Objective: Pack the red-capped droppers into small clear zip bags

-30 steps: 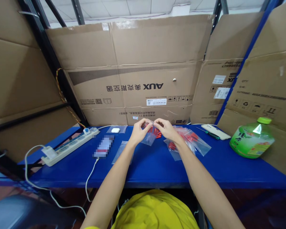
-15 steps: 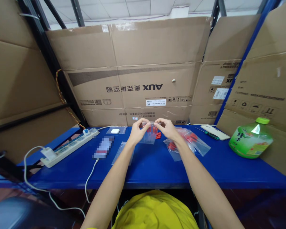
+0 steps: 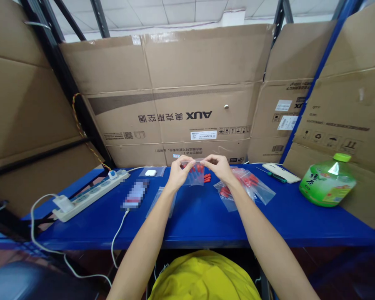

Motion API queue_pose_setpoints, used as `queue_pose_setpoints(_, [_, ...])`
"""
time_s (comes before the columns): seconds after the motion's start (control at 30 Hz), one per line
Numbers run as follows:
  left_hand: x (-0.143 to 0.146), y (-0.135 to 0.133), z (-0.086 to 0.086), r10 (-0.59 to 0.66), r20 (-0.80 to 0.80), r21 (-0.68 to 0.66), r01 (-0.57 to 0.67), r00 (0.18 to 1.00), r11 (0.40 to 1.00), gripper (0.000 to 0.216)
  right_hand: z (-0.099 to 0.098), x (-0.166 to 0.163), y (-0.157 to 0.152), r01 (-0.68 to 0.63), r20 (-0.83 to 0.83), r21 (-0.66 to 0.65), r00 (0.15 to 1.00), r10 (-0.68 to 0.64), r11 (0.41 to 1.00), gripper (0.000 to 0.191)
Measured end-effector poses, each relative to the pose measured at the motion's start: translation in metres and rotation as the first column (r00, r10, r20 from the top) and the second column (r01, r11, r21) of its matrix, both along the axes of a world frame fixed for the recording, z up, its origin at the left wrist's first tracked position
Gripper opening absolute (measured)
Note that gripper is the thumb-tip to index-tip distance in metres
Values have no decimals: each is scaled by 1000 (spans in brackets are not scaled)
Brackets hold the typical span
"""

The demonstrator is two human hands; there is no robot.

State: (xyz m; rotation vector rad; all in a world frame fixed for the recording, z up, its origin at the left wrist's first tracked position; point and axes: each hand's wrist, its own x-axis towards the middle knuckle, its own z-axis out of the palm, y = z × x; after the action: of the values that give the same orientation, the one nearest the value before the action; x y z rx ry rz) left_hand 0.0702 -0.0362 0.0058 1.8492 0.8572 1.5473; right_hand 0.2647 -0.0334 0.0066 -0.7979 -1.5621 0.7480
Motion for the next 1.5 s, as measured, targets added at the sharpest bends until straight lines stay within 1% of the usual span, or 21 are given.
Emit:
queue_pose_setpoints(0.1, [0, 1, -1, 2, 38, -63, 0, 999, 998, 30, 1, 4, 2, 34, 7, 3, 999, -34, 999, 50])
queue_pose_setpoints(0.23, [-2, 2, -1, 9, 84, -108, 0, 996, 994, 31, 2, 11, 2, 52, -41, 25, 998, -50, 998, 49])
queue_pose_setpoints(0.33, [-1, 3, -2, 19, 96, -101, -9, 995, 995, 33, 3, 9, 1, 19, -48, 5, 999, -19, 1000, 47])
queue_pose_setpoints(0.43, [2, 0, 1, 9, 96, -79, -2, 995, 997, 34, 5, 5, -3, -26, 9, -10, 1000, 26, 1000, 47])
queue_pose_setpoints(0.53, [3, -8, 7, 16, 100, -95, -7, 995, 995, 33, 11, 5, -9, -2, 39, 10, 999, 2, 1000, 49])
queue_pose_setpoints(0.6, [2, -16, 12, -10, 88, -154, 24, 996, 988, 33, 17, 10, -15, 11, 48, 17, 999, -12, 1000, 50])
queue_pose_setpoints(0.67, [2, -26, 16, -46, 92, -208, 65, 995, 976, 33, 21, 17, -22, -2, 83, 0, 997, 2, 1000, 51])
queue_pose_setpoints(0.73, [3, -36, 16, -39, 83, -213, 56, 996, 975, 31, 25, 24, -31, -15, 143, -30, 989, 20, 999, 52])
queue_pose_setpoints(0.83, [6, -47, 11, -45, 37, -204, 51, 998, 978, 33, 27, 34, -45, 53, 204, -71, 978, -37, 996, 57])
queue_pose_setpoints(0.93, [-3, -55, 4, -144, -73, -256, 121, 987, 959, 39, 30, 53, -56, 101, 248, -126, 966, -67, 987, 59])
queue_pose_setpoints(0.97, [-11, -57, 1, -144, -131, -276, 103, 981, 955, 44, 32, 63, -59, 99, 272, -159, 961, -53, 982, 59])
queue_pose_setpoints(1.0, [-20, -59, -1, -99, -202, -273, 41, 974, 961, 48, 33, 75, -60, 101, 308, -199, 951, -36, 975, 59])
queue_pose_setpoints(1.03, [-31, -60, -4, -7, -293, -246, -68, 956, 967, 52, 33, 89, -61, 103, 352, -237, 936, -13, 966, 59])
queue_pose_setpoints(1.07, [-43, -62, -7, 93, -402, -212, -192, 911, 958, 54, 33, 103, -59, 121, 393, -261, 919, -8, 958, 59])
queue_pose_setpoints(1.13, [-65, -64, -12, 226, -658, -153, -421, 719, 894, 57, 29, 132, -51, 166, 463, -305, 886, -7, 938, 58])
queue_pose_setpoints(1.2, [-81, -66, -16, 219, -833, -121, -553, 508, 824, 59, 20, 158, -38, 233, 535, -302, 844, -38, 925, 58])
queue_pose_setpoints(1.27, [-89, -66, -19, 152, -915, -112, -599, 373, 793, 58, 9, 179, -24, 279, 589, -235, 803, -92, 931, 56])
queue_pose_setpoints(1.3, [-91, -66, -20, 116, -934, -119, -598, 338, 793, 58, 3, 187, -17, 305, 613, -197, 780, -126, 932, 54])
queue_pose_setpoints(1.37, [-92, -65, -20, 48, -943, -157, -570, 329, 807, 58, -6, 198, -8, 381, 696, -100, 687, -209, 919, 45])
queue_pose_setpoints(1.43, [-94, -63, -20, -7, -930, -212, -522, 366, 826, 55, -9, 198, -3, 485, 744, 26, 575, -341, 874, 35])
queue_pose_setpoints(1.5, [-96, -62, -19, -52, -907, -261, -460, 419, 849, 50, -6, 185, -1, 550, 732, 150, 497, -466, 822, 28])
